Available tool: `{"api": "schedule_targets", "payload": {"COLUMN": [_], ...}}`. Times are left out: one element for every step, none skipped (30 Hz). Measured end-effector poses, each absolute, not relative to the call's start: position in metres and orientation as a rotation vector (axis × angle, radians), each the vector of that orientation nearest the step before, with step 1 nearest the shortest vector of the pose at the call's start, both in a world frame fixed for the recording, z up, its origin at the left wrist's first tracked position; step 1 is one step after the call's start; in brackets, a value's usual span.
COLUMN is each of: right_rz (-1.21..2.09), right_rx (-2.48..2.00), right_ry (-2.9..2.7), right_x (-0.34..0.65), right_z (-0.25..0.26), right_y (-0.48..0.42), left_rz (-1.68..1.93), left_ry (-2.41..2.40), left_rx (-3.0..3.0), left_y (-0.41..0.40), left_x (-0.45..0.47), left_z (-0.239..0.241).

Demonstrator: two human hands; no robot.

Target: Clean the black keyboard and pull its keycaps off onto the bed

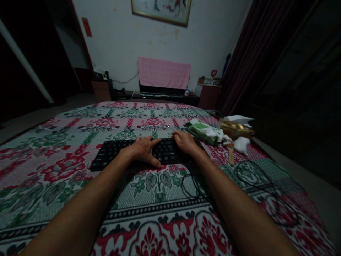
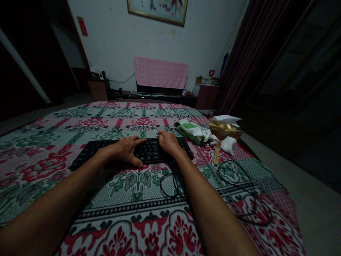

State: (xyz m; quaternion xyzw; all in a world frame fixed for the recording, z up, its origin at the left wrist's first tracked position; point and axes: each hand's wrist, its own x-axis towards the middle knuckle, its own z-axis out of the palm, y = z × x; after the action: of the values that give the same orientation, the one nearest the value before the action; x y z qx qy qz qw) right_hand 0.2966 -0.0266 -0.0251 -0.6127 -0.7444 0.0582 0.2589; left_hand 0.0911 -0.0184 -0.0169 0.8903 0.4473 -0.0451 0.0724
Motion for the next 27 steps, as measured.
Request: {"api": "schedule_targets", "payload": {"right_rz": [0.13,0.1,0.071,0.049,0.033,0.025,0.023,0.025,0.029,0.033,0.038,0.045,0.051,0.058,0.066,0.072,0.076,0.08,0.085,0.092,0.099,0.106,0.111,0.114,0.116,0.12,0.129], "right_rx": [-1.682,-1.704,-1.726,-1.746,-1.763,-1.775,-1.784,-1.788,-1.79,-1.792,-1.793,-1.791,-1.787,-1.781,-1.774,-1.77,-1.769,-1.768,-1.766,-1.764,-1.762,-1.763,-1.764,-1.769,-1.772,-1.77,-1.765], "right_ry": [-2.032,-2.039,-2.047,-2.062,-2.08,-2.102,-2.129,-2.156,-2.182,-2.203,-2.222,-2.24,-2.256,-2.267,-2.277,-2.285,-2.298,-2.316,-2.338,-2.361,-2.38,-2.388,-2.389,-2.384,-2.38,-2.379,-2.384], "right_x": [0.294,0.291,0.289,0.287,0.286,0.286,0.286,0.286,0.287,0.288,0.289,0.291,0.293,0.294,0.296,0.298,0.3,0.302,0.303,0.305,0.306,0.307,0.308,0.309,0.309,0.309,0.308], "right_z": [-0.026,-0.027,-0.028,-0.029,-0.029,-0.029,-0.029,-0.029,-0.028,-0.027,-0.026,-0.025,-0.024,-0.024,-0.023,-0.022,-0.022,-0.021,-0.02,-0.02,-0.019,-0.018,-0.016,-0.015,-0.013,-0.012,-0.01], "right_y": [-0.024,-0.022,-0.02,-0.019,-0.018,-0.018,-0.019,-0.021,-0.022,-0.024,-0.026,-0.028,-0.029,-0.03,-0.032,-0.033,-0.034,-0.035,-0.036,-0.037,-0.037,-0.037,-0.037,-0.036,-0.035,-0.034,-0.033], "left_rz": [-0.127,-0.125,-0.128,-0.138,-0.153,-0.169,-0.182,-0.193,-0.202,-0.213,-0.225,-0.24,-0.257,-0.274,-0.29,-0.306,-0.322,-0.333,-0.341,-0.343,-0.336,-0.32,-0.298,-0.273,-0.248,-0.226,-0.21], "left_ry": [1.344,1.346,1.35,1.356,1.359,1.36,1.357,1.355,1.352,1.346,1.336,1.327,1.316,1.307,1.302,1.298,1.296,1.289,1.283,1.276,1.268,1.256,1.243,1.227,1.209,1.193,1.185], "left_rx": [2.676,2.672,2.666,2.658,2.653,2.652,2.658,2.667,2.676,2.683,2.689,2.691,2.693,2.695,2.696,2.696,2.694,2.692,2.69,2.687,2.685,2.684,2.684,2.683,2.683,2.683,2.685], "left_y": [-0.018,-0.019,-0.019,-0.02,-0.022,-0.023,-0.025,-0.027,-0.03,-0.032,-0.034,-0.036,-0.038,-0.04,-0.042,-0.044,-0.046,-0.048,-0.05,-0.051,-0.052,-0.052,-0.052,-0.052,-0.051,-0.05,-0.049], "left_x": [0.091,0.091,0.091,0.091,0.092,0.093,0.093,0.094,0.096,0.097,0.098,0.099,0.1,0.101,0.102,0.103,0.105,0.106,0.107,0.108,0.109,0.109,0.109,0.108,0.108,0.107,0.106], "left_z": [-0.017,-0.017,-0.016,-0.015,-0.014,-0.012,-0.011,-0.009,-0.008,-0.007,-0.005,-0.004,-0.003,-0.002,-0.001,0.0,0.0,0.001,0.001,0.0,0.0,0.0,0.0,0.0,0.0,0.0,0.001]}}
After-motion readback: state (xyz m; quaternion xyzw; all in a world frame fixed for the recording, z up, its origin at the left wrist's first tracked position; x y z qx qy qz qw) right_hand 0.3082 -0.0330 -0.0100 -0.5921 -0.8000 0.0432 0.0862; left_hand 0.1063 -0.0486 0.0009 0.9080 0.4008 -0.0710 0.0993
